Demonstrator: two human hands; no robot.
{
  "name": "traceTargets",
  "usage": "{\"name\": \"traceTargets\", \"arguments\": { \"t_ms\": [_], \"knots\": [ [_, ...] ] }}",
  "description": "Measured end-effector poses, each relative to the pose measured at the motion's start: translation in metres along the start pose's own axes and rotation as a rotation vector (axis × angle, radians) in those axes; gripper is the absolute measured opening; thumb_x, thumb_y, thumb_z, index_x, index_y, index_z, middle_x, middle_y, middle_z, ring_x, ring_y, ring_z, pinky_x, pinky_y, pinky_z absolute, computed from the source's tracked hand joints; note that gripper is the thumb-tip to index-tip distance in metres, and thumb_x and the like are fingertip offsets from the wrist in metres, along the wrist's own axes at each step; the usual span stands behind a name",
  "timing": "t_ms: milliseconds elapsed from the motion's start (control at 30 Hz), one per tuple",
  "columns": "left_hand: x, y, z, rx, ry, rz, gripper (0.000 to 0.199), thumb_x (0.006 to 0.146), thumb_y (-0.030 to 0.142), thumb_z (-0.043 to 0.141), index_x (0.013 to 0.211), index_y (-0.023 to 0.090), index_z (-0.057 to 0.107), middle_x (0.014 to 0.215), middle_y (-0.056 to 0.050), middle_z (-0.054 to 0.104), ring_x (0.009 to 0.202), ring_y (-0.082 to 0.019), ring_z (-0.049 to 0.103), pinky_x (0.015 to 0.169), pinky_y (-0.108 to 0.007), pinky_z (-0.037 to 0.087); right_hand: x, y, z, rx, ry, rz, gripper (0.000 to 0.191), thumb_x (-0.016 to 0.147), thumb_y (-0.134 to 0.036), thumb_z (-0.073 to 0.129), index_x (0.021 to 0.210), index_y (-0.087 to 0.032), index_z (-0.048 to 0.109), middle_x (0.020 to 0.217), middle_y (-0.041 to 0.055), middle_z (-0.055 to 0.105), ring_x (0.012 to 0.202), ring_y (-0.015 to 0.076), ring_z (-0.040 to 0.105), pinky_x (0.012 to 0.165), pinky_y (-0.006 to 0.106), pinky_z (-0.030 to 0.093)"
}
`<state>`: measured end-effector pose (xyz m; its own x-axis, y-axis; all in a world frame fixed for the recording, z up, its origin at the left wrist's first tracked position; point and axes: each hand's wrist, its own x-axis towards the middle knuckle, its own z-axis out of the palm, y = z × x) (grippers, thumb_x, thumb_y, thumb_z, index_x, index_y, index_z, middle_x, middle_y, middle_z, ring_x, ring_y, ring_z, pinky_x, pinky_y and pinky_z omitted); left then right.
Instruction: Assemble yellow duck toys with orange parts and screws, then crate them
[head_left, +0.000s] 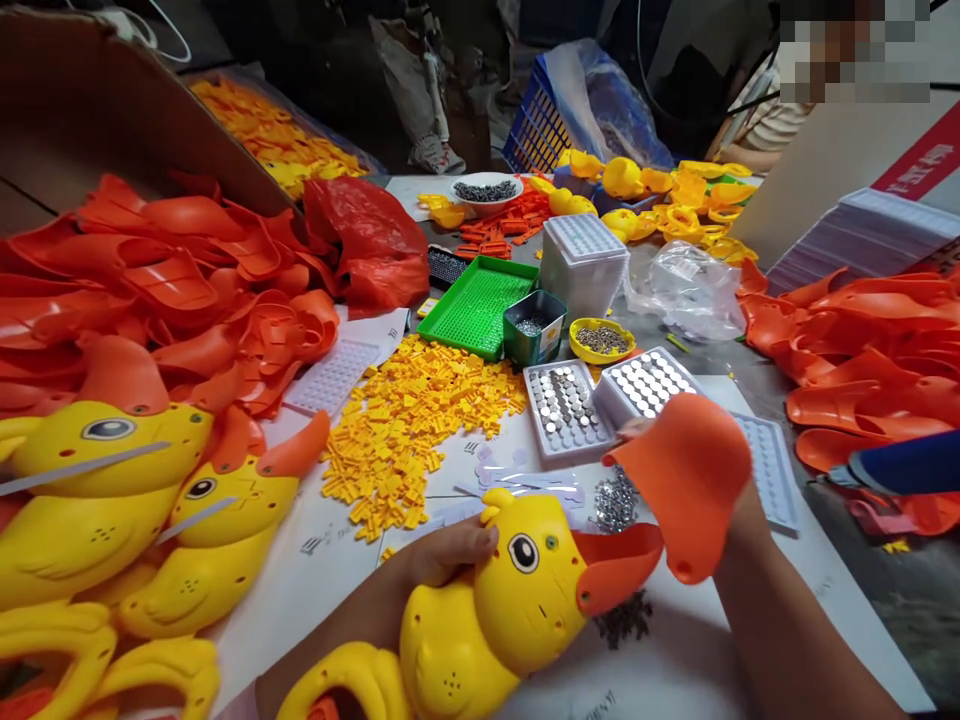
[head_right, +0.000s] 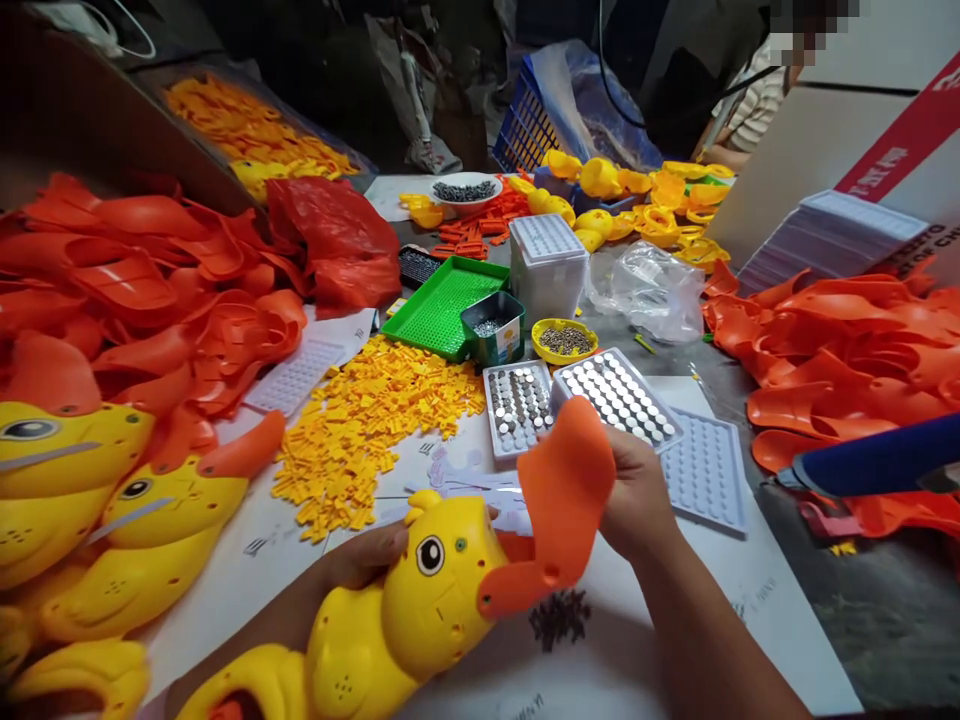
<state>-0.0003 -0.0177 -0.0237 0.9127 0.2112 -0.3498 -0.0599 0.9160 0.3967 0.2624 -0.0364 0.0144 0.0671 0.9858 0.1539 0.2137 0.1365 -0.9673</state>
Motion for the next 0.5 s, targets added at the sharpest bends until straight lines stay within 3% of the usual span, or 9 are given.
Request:
{"name": "traceTargets", "arguments": {
  "t_ms": [133, 233, 367, 433, 500],
  "knots": [
    [0.006, 0.001, 0.006, 0.103, 0.005, 0.029, 0.047, 0.066, 0.04, 0.068, 0.102, 0.009, 0.071, 0.094, -0.005, 0.073, 0.081, -0.019, 0.07, 0.07, -0.025, 0.051, 0.005, -0.001, 0.016, 0.195, -0.226, 0.104, 0.01, 0.075, -0.027, 0.063, 0.068, -0.02, 0.062, 0.079, 0.006, 0.07, 0.075, 0.0226, 0.066, 0.068, 0.035, 0.055],
    [0.01, 0.002, 0.006, 0.182, -0.022, 0.077, 0.038, 0.074, 0.029, 0.052, 0.101, 0.01, 0.07, 0.09, 0.002, 0.071, 0.081, -0.017, 0.069, 0.071, -0.029, 0.047, 0.009, -0.003, 0.022, 0.106, -0.322, 0.133, 0.006, 0.069, -0.02, 0.062, 0.075, -0.02, 0.064, 0.074, 0.0029, 0.068, 0.07, 0.0184, 0.063, 0.063, 0.029, 0.051],
    [0.011, 0.003, 0.007, 0.148, -0.027, 0.064, 0.054, 0.067, 0.035, 0.067, 0.116, 0.012, 0.063, 0.099, -0.005, 0.07, 0.101, -0.027, 0.065, 0.089, -0.04, 0.045, 0.01, -0.001, 0.023, 0.0, -0.383, 0.119, 0.009, 0.067, -0.016, 0.061, 0.075, -0.018, 0.065, 0.072, 0.0015, 0.066, 0.067, 0.0155, 0.058, 0.06, 0.025, 0.046],
    [0.01, 0.003, 0.007, 0.11, -0.058, 0.025, 0.068, 0.062, 0.036, 0.073, 0.123, 0.014, 0.056, 0.104, -0.01, 0.068, 0.101, -0.03, 0.064, 0.095, -0.045, 0.044, 0.009, 0.001, 0.023, -0.002, -0.442, 0.173, 0.001, 0.069, -0.017, 0.06, 0.069, -0.017, 0.061, 0.067, 0.0005, 0.063, 0.062, 0.0137, 0.054, 0.055, 0.024, 0.043],
    [0.009, 0.002, 0.006, 0.076, -0.061, 0.004, 0.075, 0.058, 0.032, 0.077, 0.127, 0.015, 0.051, 0.105, -0.01, 0.067, 0.096, -0.027, 0.065, 0.096, -0.045, 0.044, 0.008, 0.005, 0.023, -0.029, -0.5, 0.204, 0.006, 0.07, -0.019, 0.061, 0.065, -0.017, 0.057, 0.063, -0.0009, 0.059, 0.059, 0.0121, 0.05, 0.051, 0.022, 0.039]
  ]
}}
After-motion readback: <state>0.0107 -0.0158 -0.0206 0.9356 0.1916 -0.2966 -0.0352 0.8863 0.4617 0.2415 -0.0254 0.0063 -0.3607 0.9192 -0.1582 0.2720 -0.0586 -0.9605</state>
